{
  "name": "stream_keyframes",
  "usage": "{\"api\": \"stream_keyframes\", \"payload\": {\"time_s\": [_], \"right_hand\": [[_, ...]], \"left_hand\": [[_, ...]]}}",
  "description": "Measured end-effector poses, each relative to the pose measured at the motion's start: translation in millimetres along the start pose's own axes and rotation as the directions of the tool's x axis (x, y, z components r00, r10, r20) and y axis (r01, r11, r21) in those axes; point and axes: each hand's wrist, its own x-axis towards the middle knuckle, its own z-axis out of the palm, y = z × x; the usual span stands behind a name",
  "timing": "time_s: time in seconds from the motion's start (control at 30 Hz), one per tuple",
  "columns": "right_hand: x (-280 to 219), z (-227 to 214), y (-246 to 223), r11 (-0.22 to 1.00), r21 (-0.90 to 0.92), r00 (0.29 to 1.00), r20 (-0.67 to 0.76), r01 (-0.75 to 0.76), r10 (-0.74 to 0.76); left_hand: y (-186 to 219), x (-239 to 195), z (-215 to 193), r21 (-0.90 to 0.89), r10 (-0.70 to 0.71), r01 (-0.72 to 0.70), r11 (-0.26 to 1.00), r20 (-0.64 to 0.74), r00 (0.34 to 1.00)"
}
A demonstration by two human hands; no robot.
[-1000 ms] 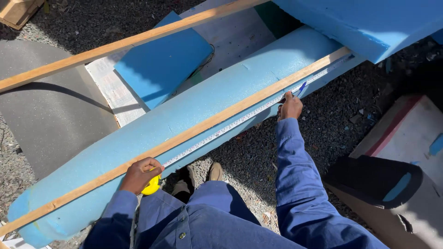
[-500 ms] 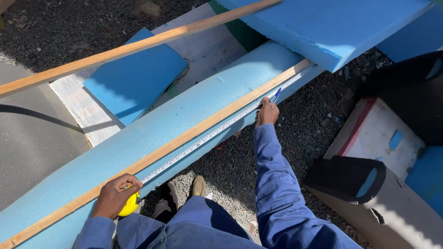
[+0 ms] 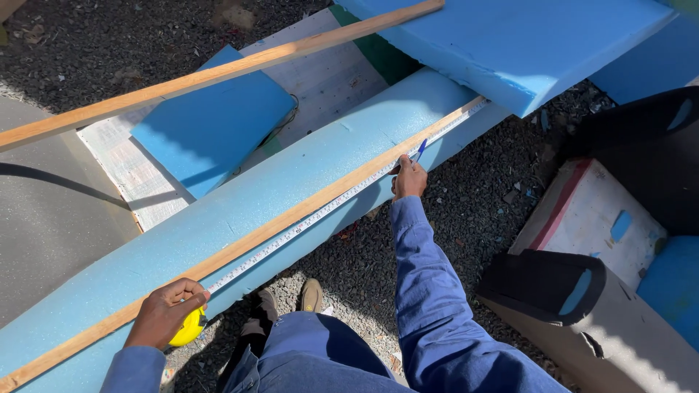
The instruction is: The person measures a long wooden plank using a yellow tape measure and marks specific points with a blue pen. They repeatedly extend the tape measure along the plank, align it with the wood, and make small marks at various intervals. The person also uses a second wooden plank as a straight edge to guide the marking process.
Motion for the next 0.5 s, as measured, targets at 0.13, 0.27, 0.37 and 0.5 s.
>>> {"api": "stream_keyframes", "payload": {"time_s": [0.13, 0.27, 0.37, 0.5], "right_hand": [[-9.5, 1.1, -4.2, 0.999, -0.042, 1.000, 0.000, 0.017, -0.017], [-13.1, 1.0, -3.5, 0.999, 0.015, 0.997, 0.064, 0.039, -0.040], [-18.9, 2.3, -5.5, 1.000, 0.010, 0.999, 0.050, 0.010, -0.011], [-5.9, -5.2, 2.3, 0.994, -0.020, 0.992, 0.065, 0.109, -0.107]], "left_hand": [[2.9, -4.1, -0.7, 0.028, -0.018, 0.019, 0.999, -0.045, 0.999], [-3.4, -2.3, -2.1, 0.037, -0.026, 0.028, 0.999, -0.052, 0.998], [-13.5, 2.9, -3.1, 0.058, 0.014, -0.010, 0.998, -0.064, 0.998], [-11.4, 12.3, 2.1, 0.035, 0.121, -0.118, 0.992, -0.087, 0.989]]}}
